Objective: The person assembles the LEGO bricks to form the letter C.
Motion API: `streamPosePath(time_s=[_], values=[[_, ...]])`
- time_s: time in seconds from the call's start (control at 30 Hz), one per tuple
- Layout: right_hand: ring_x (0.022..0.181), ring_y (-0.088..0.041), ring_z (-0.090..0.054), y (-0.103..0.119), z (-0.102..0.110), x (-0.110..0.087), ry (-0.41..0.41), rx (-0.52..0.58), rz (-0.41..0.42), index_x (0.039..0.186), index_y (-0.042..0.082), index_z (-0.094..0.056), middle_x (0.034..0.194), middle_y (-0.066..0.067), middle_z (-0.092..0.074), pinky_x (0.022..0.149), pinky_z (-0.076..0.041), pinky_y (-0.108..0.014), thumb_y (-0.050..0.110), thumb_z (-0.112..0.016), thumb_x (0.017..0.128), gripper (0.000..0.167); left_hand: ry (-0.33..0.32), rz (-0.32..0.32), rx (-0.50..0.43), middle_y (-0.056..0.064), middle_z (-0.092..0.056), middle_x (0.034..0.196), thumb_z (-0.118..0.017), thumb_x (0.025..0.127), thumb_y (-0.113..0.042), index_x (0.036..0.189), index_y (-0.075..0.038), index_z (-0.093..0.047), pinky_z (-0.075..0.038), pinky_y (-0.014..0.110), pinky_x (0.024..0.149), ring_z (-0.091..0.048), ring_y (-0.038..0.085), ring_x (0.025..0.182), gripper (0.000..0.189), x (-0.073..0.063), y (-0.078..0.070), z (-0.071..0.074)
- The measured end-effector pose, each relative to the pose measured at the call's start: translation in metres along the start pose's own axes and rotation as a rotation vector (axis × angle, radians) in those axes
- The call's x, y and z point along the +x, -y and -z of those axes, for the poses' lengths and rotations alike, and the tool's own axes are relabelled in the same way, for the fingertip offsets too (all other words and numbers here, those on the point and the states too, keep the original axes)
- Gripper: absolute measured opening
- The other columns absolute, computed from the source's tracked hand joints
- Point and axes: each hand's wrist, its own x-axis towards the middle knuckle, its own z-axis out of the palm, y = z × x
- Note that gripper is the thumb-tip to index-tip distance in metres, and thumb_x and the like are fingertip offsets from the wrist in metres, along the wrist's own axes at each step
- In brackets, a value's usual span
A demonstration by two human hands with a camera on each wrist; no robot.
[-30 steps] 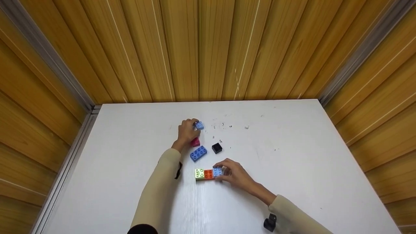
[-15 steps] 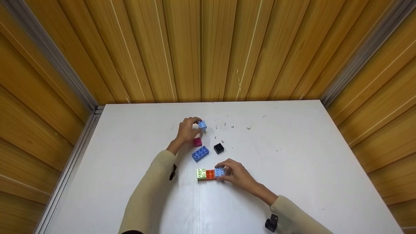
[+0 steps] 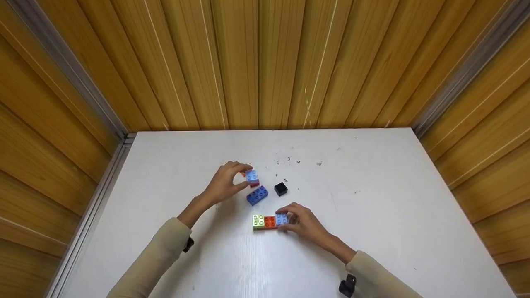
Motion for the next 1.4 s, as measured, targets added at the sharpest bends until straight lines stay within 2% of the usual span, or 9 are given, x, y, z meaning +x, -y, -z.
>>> streamPosePath(time_s=[0.13,0.27,0.47,0.67,0.8,1.03,1.23,1.4], values=[[0.080,-0.005,-0.059,0.000,0.003,-0.003,0.000,0.004,-0.015,0.120,0.012,-0.072,0.104,-0.004,-0.068,0.073,-0.051,-0.020,0.015,-0.084,0.083,0.040,0.005,-0.042,0.006,0.009,-0.072,0.115,-0.080,0.088,-0.015,0.124,-0.010,-0.071,-0.051,0.048,0.099,-0.063,0.027,0.111,0.038,-0.023,-0.007,0.003],[0.078,-0.004,-0.057,-0.001,0.008,-0.006,-0.007,-0.003,-0.015,0.120,0.012,-0.072,0.102,-0.003,-0.067,0.071,-0.050,-0.019,0.015,-0.084,0.083,0.039,-0.001,-0.056,-0.016,0.007,-0.073,0.114,-0.080,0.088,-0.015,0.123,-0.011,-0.072,-0.052,0.047,0.099,-0.063,0.026,0.111,0.035,-0.038,-0.011,0.001],[0.078,-0.004,-0.057,-0.002,0.015,-0.008,-0.023,-0.018,-0.001,0.120,0.012,-0.072,0.101,-0.003,-0.067,0.070,-0.049,-0.019,0.015,-0.083,0.083,0.038,0.017,-0.030,-0.073,0.005,-0.073,0.116,-0.079,0.089,-0.014,0.122,-0.012,-0.072,-0.051,0.048,0.101,-0.063,0.025,0.114,0.034,-0.052,-0.016,-0.007],[0.078,-0.003,-0.058,-0.003,0.012,-0.008,-0.039,-0.021,0.028,0.117,0.010,-0.074,0.105,-0.005,-0.069,0.071,-0.051,-0.019,0.014,-0.083,0.083,0.036,0.052,-0.023,-0.108,0.005,-0.074,0.117,-0.080,0.088,-0.012,0.121,-0.011,-0.073,-0.051,0.048,0.102,-0.064,0.024,0.115,0.034,-0.064,-0.016,-0.017],[0.078,-0.004,-0.059,-0.002,0.011,-0.007,-0.038,-0.021,0.028,0.117,0.010,-0.074,0.104,-0.005,-0.068,0.071,-0.052,-0.020,0.014,-0.083,0.083,0.036,0.086,-0.001,-0.155,0.004,-0.073,0.119,-0.078,0.088,-0.010,0.122,-0.011,-0.071,-0.051,0.048,0.103,-0.063,0.023,0.117,0.034,-0.068,-0.015,-0.027],[0.080,-0.004,-0.059,-0.001,0.014,-0.008,-0.034,-0.013,0.001,0.118,0.010,-0.074,0.105,-0.004,-0.068,0.072,-0.052,-0.019,0.014,-0.083,0.083,0.036,0.132,-0.008,-0.172,0.003,-0.073,0.117,-0.077,0.089,-0.012,0.121,-0.011,-0.069,-0.051,0.044,0.099,-0.063,0.022,0.113,0.034,-0.068,-0.018,-0.043],[0.078,-0.003,-0.058,-0.001,0.014,-0.008,-0.037,-0.008,0.011,0.118,0.010,-0.074,0.105,-0.005,-0.068,0.071,-0.051,-0.019,0.016,-0.083,0.084,0.036,0.171,-0.023,-0.159,0.005,-0.070,0.117,-0.076,0.091,-0.018,0.128,-0.013,-0.069,-0.052,0.044,0.098,-0.063,0.023,0.111,0.038,-0.065,-0.018,-0.049],[0.077,-0.001,-0.057,-0.002,0.014,-0.008,-0.042,-0.013,0.010,0.117,0.010,-0.074,0.104,-0.005,-0.069,0.071,-0.050,-0.018,0.019,-0.084,0.083,0.036,0.212,-0.024,-0.179,0.007,-0.068,0.123,-0.076,0.092,-0.019,0.130,-0.016,-0.070,-0.050,0.050,0.103,-0.061,0.026,0.119,0.039,-0.064,-0.017,-0.048]])
